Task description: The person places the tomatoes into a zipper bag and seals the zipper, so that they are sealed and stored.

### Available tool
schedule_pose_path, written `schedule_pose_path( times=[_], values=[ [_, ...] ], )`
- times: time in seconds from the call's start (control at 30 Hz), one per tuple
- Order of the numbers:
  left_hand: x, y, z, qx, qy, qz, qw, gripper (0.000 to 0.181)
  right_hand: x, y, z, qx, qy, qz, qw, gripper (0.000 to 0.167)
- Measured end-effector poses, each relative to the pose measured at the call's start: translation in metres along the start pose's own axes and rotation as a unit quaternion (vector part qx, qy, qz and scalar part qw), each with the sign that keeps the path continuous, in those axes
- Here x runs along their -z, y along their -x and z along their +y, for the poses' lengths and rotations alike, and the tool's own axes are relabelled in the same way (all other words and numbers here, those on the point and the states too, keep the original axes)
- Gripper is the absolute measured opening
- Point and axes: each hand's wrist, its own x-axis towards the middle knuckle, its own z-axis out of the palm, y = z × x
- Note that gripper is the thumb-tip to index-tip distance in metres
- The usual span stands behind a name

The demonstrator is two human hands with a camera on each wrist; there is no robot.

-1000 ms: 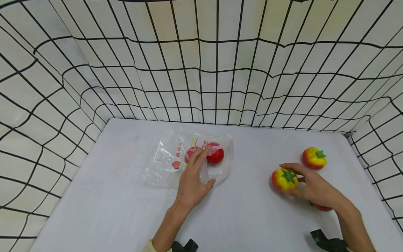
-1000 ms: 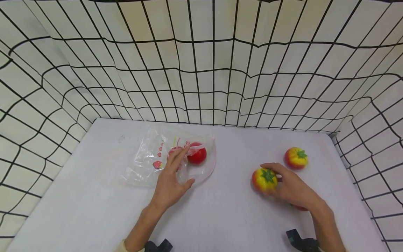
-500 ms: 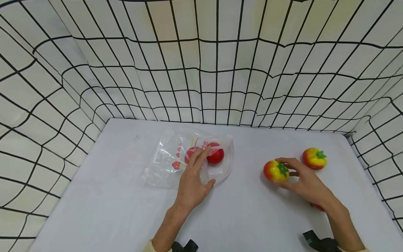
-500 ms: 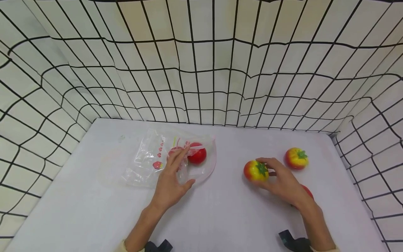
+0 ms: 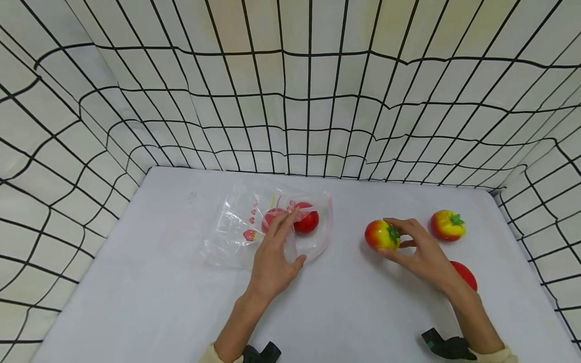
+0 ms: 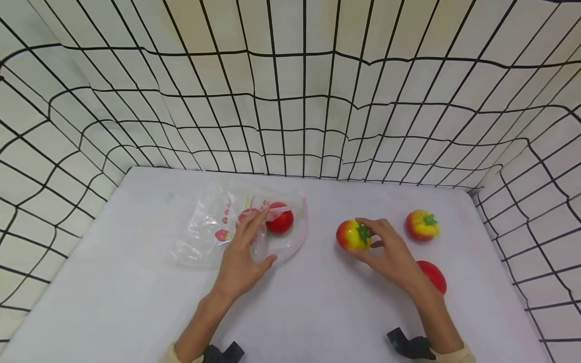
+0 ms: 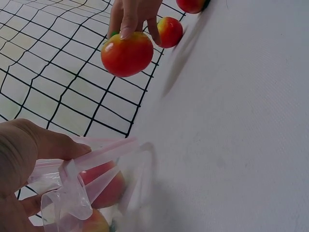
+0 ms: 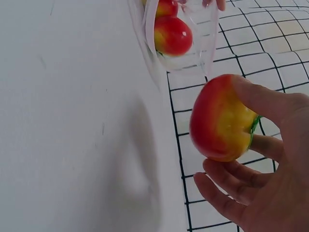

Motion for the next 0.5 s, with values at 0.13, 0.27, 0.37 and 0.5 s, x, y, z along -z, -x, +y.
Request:
schedule_pose_path(
  times=[0.13, 0.27, 0.37, 0.5],
  values=[
    [0.002, -0.001, 0.001, 0.005, 0.003, -0.001, 1.0000, 0.108, -0.006, -0.006, -0.006, -0.007, -0.009, 0.010, 0.9999, 0.071],
    [0.002, -0.001, 0.002, 0.006, 0.009, -0.001, 0.9999, 0.108, -0.010, -0.010, -0.011, -0.009, -0.018, 0.013, 0.9997, 0.072],
    [0.002, -0.001, 0.002, 0.006, 0.012, 0.002, 0.9999, 0.108, -0.013, -0.012, -0.014, -0.008, -0.023, 0.010, 0.9996, 0.072],
    [0.001, -0.001, 0.001, 0.003, 0.014, 0.004, 0.9999, 0.108, -0.018, -0.015, -0.018, -0.007, -0.033, 0.004, 0.9994, 0.072]
  ],
)
